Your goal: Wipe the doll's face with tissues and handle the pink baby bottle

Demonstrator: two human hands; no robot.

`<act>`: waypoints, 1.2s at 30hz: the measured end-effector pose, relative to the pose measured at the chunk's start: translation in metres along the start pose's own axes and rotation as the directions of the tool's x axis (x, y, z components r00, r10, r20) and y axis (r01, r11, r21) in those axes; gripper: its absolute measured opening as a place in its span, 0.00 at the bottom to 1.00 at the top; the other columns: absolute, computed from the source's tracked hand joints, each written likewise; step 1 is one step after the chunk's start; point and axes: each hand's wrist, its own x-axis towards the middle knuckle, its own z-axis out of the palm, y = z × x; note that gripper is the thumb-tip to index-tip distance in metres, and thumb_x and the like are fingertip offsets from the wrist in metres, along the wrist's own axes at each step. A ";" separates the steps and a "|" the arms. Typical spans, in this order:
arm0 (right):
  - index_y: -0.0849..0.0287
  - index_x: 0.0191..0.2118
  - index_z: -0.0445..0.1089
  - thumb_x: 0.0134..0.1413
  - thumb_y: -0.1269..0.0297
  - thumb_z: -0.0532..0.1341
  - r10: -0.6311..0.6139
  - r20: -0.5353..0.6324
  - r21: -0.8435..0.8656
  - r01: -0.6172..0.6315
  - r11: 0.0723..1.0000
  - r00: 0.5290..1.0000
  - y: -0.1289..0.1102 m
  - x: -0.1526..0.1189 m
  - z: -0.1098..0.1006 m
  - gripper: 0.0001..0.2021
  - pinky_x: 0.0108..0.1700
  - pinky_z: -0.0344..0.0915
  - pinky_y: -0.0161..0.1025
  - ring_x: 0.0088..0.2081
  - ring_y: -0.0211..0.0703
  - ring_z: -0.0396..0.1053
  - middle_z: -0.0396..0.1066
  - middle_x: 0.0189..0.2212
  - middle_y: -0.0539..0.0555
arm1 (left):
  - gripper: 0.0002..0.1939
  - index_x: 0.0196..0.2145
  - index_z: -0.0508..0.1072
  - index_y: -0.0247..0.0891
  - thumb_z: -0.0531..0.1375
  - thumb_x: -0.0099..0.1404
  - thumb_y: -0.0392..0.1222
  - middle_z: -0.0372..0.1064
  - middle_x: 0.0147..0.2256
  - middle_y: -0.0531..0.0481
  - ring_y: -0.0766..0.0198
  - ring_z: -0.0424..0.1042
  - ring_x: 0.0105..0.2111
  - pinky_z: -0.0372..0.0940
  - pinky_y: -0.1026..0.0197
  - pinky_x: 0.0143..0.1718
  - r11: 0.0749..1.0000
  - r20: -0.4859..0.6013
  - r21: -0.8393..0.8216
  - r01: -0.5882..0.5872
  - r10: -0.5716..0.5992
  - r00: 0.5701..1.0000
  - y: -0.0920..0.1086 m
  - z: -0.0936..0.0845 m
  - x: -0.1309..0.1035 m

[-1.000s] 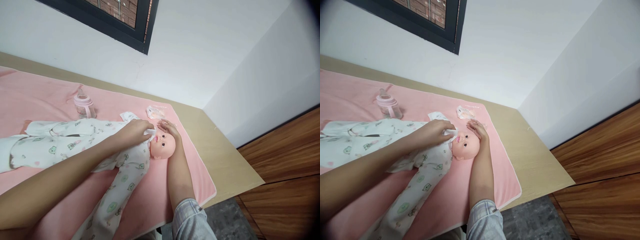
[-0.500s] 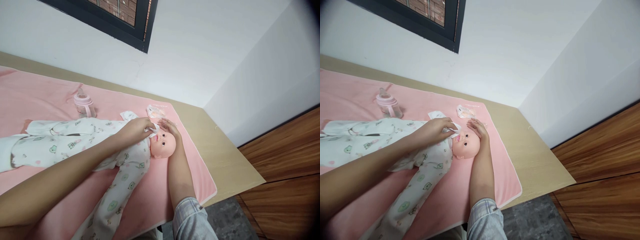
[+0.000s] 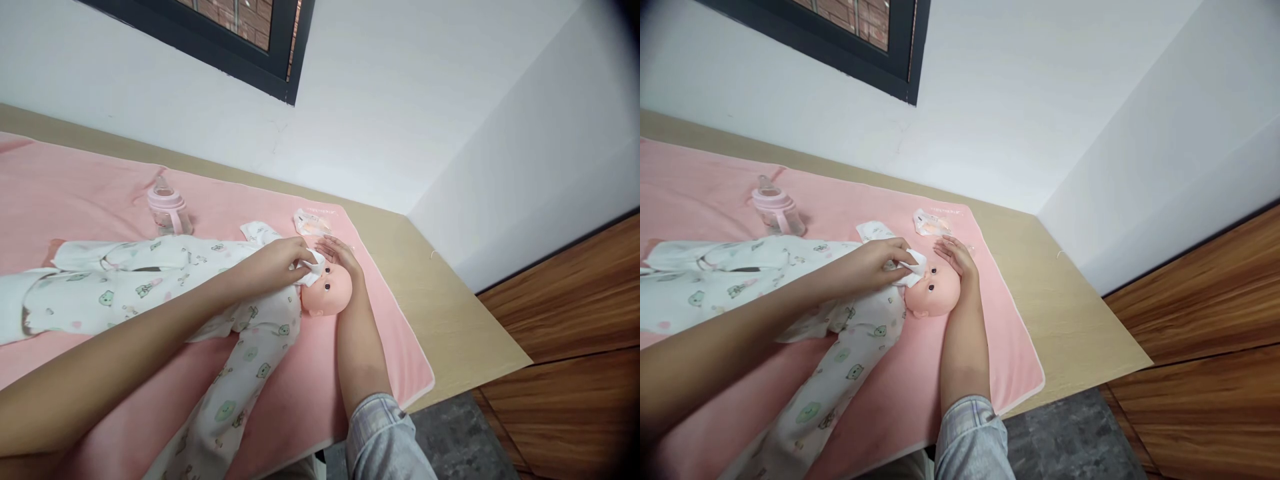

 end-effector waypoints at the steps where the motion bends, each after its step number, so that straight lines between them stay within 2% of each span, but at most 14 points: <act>1: 0.56 0.43 0.69 0.50 0.67 0.67 0.000 0.002 0.006 0.000 1.000 1.000 0.000 -0.001 0.001 0.13 0.62 0.67 0.47 0.48 0.43 0.75 0.78 0.40 0.51 | 0.12 0.40 0.79 0.40 0.55 0.65 0.38 0.70 0.40 0.49 0.59 0.71 0.40 0.62 0.60 0.41 1.000 0.011 0.017 -0.005 0.005 1.000 0.000 0.001 0.000; 4: 0.56 0.43 0.69 0.50 0.67 0.68 0.003 -0.003 0.017 -0.003 1.000 1.000 -0.002 -0.005 0.004 0.14 0.63 0.66 0.47 0.49 0.42 0.75 0.77 0.43 0.52 | 0.13 0.39 0.79 0.39 0.54 0.66 0.38 0.70 0.39 0.49 0.59 0.71 0.39 0.62 0.60 0.40 0.999 0.024 0.047 -0.018 0.017 1.000 -0.001 0.003 0.001; 10: 0.56 0.43 0.69 0.51 0.66 0.68 0.007 -0.017 0.013 -0.006 1.000 1.000 -0.004 -0.009 0.008 0.13 0.62 0.67 0.48 0.50 0.44 0.75 0.77 0.44 0.52 | 0.13 0.37 0.78 0.39 0.53 0.66 0.38 0.69 0.38 0.49 0.59 0.71 0.38 0.62 0.60 0.38 0.998 -0.022 0.058 -0.022 0.023 0.999 -0.004 0.003 0.001; 19: 0.55 0.44 0.69 0.52 0.66 0.67 0.001 -0.020 0.013 -0.001 1.000 1.000 -0.004 -0.011 0.008 0.13 0.63 0.66 0.49 0.51 0.45 0.74 0.76 0.46 0.53 | 0.14 0.40 0.78 0.38 0.52 0.67 0.37 0.70 0.40 0.47 0.57 0.72 0.40 0.63 0.58 0.40 0.996 -0.032 0.085 0.018 -0.016 0.999 -0.003 0.004 0.001; 23: 0.56 0.43 0.70 0.51 0.66 0.67 -0.011 0.002 0.013 0.011 1.000 1.000 -0.003 -0.008 0.006 0.13 0.63 0.66 0.48 0.52 0.45 0.74 0.77 0.44 0.53 | 0.14 0.42 0.77 0.39 0.53 0.66 0.39 0.71 0.41 0.48 0.57 0.72 0.41 0.63 0.59 0.41 0.998 -0.031 0.039 0.045 -0.043 0.999 -0.004 0.000 0.002; 26: 0.56 0.43 0.70 0.50 0.67 0.67 -0.028 0.008 0.025 0.027 0.999 1.000 0.000 -0.004 0.003 0.13 0.63 0.65 0.48 0.51 0.43 0.74 0.77 0.43 0.52 | 0.14 0.43 0.76 0.38 0.54 0.64 0.40 0.73 0.42 0.49 0.57 0.72 0.41 0.63 0.59 0.40 0.999 -0.004 0.000 0.048 -0.048 0.999 -0.004 -0.006 0.001; 30: 0.56 0.43 0.70 0.49 0.66 0.69 -0.023 0.001 0.024 0.023 0.999 1.000 0.002 -0.002 0.002 0.15 0.62 0.67 0.47 0.50 0.43 0.74 0.77 0.43 0.52 | 0.13 0.42 0.75 0.39 0.55 0.62 0.40 0.74 0.42 0.49 0.56 0.72 0.41 0.64 0.60 0.39 0.998 0.094 0.007 0.069 -0.069 0.993 -0.001 -0.016 -0.002; 36: 0.55 0.44 0.69 0.49 0.66 0.70 -0.016 -0.018 -0.003 0.016 1.000 1.000 0.000 -0.002 0.002 0.16 0.62 0.67 0.46 0.50 0.43 0.75 0.78 0.44 0.52 | 0.15 0.43 0.75 0.39 0.54 0.61 0.38 0.75 0.43 0.49 0.57 0.73 0.41 0.63 0.60 0.38 0.995 0.139 0.080 0.058 -0.069 0.988 0.003 -0.014 -0.005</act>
